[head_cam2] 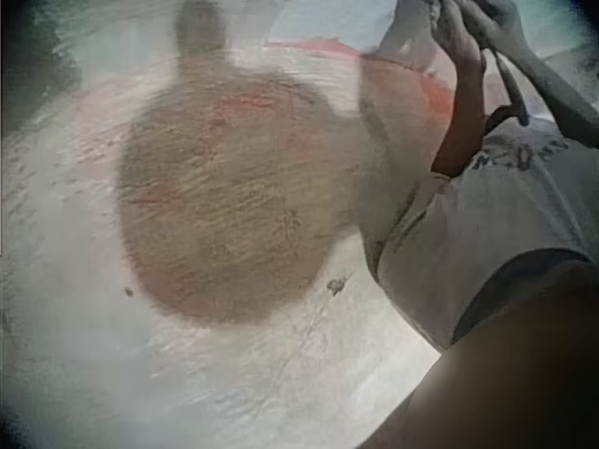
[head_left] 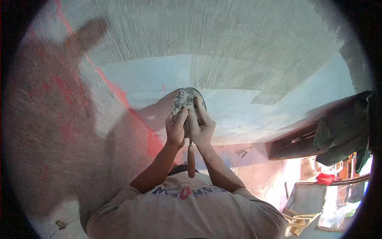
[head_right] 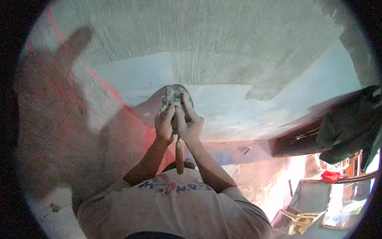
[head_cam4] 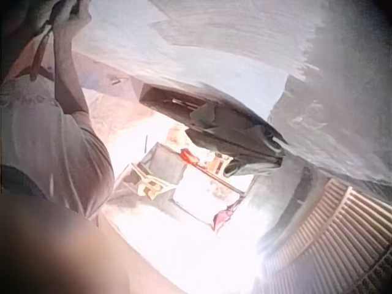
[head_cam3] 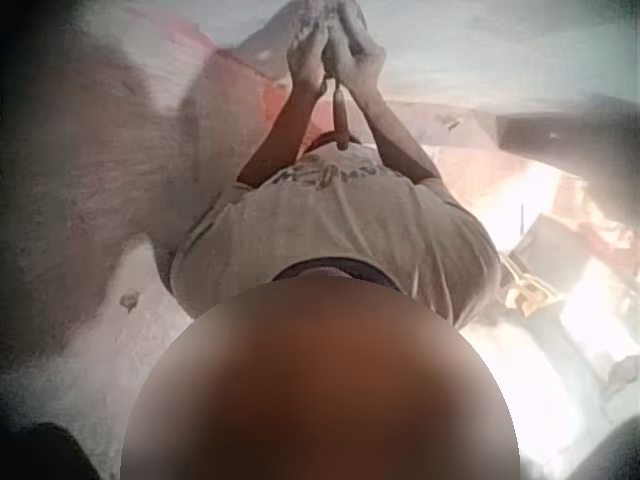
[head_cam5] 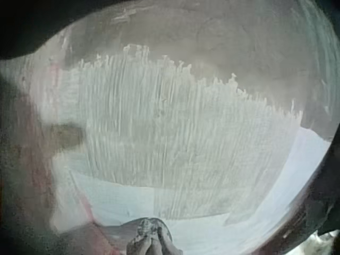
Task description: The person plasters and smooths a wall with a trowel, applying mortar to the surface.
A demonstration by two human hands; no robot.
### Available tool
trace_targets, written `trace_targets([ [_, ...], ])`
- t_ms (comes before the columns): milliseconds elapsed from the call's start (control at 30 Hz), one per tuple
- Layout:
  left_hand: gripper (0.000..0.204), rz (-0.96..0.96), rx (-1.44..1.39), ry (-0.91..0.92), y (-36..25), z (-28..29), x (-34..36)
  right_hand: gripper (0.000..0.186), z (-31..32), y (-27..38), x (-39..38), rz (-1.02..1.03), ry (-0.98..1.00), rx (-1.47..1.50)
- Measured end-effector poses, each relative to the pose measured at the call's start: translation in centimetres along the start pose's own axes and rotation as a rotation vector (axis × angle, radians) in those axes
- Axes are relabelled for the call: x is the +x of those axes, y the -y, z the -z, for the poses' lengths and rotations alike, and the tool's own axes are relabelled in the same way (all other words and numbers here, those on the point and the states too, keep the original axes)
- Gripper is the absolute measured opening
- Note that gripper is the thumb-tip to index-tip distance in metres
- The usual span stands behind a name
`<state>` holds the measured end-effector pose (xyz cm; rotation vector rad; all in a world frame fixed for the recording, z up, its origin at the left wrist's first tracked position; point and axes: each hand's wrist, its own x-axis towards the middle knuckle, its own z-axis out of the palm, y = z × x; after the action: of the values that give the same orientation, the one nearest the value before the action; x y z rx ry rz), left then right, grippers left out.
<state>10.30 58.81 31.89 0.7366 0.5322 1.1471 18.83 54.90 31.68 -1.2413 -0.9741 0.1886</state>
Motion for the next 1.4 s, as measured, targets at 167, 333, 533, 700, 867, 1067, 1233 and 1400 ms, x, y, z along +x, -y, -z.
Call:
trace_targets([
  [167,0.019,-0.028,0.019,0.011,0.1,-0.1,0.0,0.044,0.2,0.4,-0.3,-0.013,-0.035,0.057],
  [333,0.017,-0.064,0.074,0.021,0.2,-0.5,-0.2,0.049,0.6,1.0,-0.4,-0.141,0.036,0.114],
  [533,0.017,-0.067,0.018,0.005,-0.1,-1.4,-0.4,0.045,0.4,1.1,0.1,-0.061,-0.050,0.099],
  [700,0.017,-0.083,0.074,-0.013,-0.2,-1.6,-0.7,0.046,0.8,1.1,0.2,0.048,-0.058,0.096],
  [867,0.017,-0.103,0.116,0.006,-0.2,-1.5,-1.1,0.048,1.1,1.1,-0.4,-0.275,0.035,0.057],
  [1067,0.016,-0.090,0.097,-0.018,-0.1,-2.0,-1.2,0.049,1.2,1.1,-0.3,-0.115,-0.019,0.106],
  [1233,0.015,-0.096,0.114,-0.010,0.1,-1.9,-1.4,0.046,1.3,1.1,-0.5,-0.095,-0.030,0.106],
  [1400,0.015,-0.075,0.066,0.028,0.1,-1.7,-1.5,0.046,1.4,1.4,-0.7,-0.082,-0.042,0.158],
])
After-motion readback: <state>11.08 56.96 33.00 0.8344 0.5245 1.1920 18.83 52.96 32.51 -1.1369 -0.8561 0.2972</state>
